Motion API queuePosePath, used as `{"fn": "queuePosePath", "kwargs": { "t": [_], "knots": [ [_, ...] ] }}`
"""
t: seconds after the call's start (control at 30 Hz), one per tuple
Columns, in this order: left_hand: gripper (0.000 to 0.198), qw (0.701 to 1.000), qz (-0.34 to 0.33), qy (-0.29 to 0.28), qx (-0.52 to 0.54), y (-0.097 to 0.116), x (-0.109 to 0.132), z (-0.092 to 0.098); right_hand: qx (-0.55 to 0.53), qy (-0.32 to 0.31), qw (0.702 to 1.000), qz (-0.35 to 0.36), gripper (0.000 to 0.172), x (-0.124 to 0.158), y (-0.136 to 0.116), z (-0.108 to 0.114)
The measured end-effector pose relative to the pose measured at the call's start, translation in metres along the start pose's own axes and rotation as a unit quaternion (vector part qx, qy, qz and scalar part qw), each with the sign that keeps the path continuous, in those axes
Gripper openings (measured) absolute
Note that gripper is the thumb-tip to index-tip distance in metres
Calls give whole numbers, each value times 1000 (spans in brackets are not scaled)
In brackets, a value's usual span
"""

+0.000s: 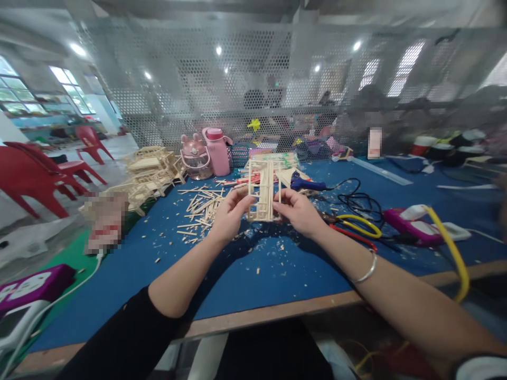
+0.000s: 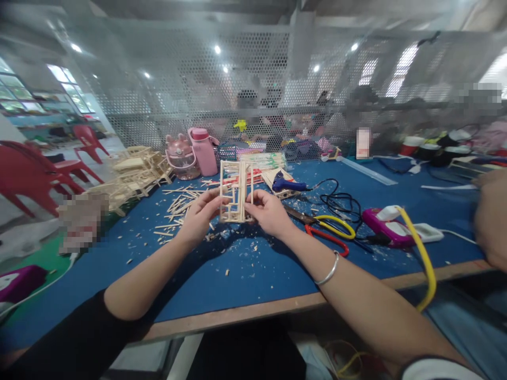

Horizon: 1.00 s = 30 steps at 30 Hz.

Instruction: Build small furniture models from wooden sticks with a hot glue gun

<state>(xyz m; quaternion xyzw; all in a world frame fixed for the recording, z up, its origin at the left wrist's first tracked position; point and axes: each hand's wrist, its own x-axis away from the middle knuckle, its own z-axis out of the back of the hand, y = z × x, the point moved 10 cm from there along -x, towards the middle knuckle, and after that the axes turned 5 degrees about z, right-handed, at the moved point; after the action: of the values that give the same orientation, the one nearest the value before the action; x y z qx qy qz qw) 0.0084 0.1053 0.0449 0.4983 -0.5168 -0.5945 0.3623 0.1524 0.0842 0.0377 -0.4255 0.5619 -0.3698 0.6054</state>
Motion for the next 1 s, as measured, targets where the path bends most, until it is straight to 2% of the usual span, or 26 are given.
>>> {"fn": "queuePosePath", "kwargs": {
  "t": [0.23, 0.33, 0.47, 0.67, 0.83, 1.0],
  "knots": [
    [35, 993, -31, -25, -114, 6, 3, 0, -73, 19, 997, -34, 35, 1, 6, -2],
    [33, 974, -79, -45, -210, 17, 10, -9, -89, 21, 995, -31, 36, 1, 8, -4],
    [29, 943, -119, -31, -309, 24, 14, -14, -104, 15, 994, -37, 37, 1, 12, -6],
    [28, 942, -135, -40, -305, 26, 13, -17, -59, -26, 996, -61, 36, 3, 14, -12],
    [42, 934, -183, 9, -306, 33, 13, -7, -8, -49, 998, -50, 37, 4, 15, -16],
    [48, 952, -126, 18, -280, 16, 5, 2, 9, -57, 997, -48, 38, 3, 17, -18]
  ]
}}
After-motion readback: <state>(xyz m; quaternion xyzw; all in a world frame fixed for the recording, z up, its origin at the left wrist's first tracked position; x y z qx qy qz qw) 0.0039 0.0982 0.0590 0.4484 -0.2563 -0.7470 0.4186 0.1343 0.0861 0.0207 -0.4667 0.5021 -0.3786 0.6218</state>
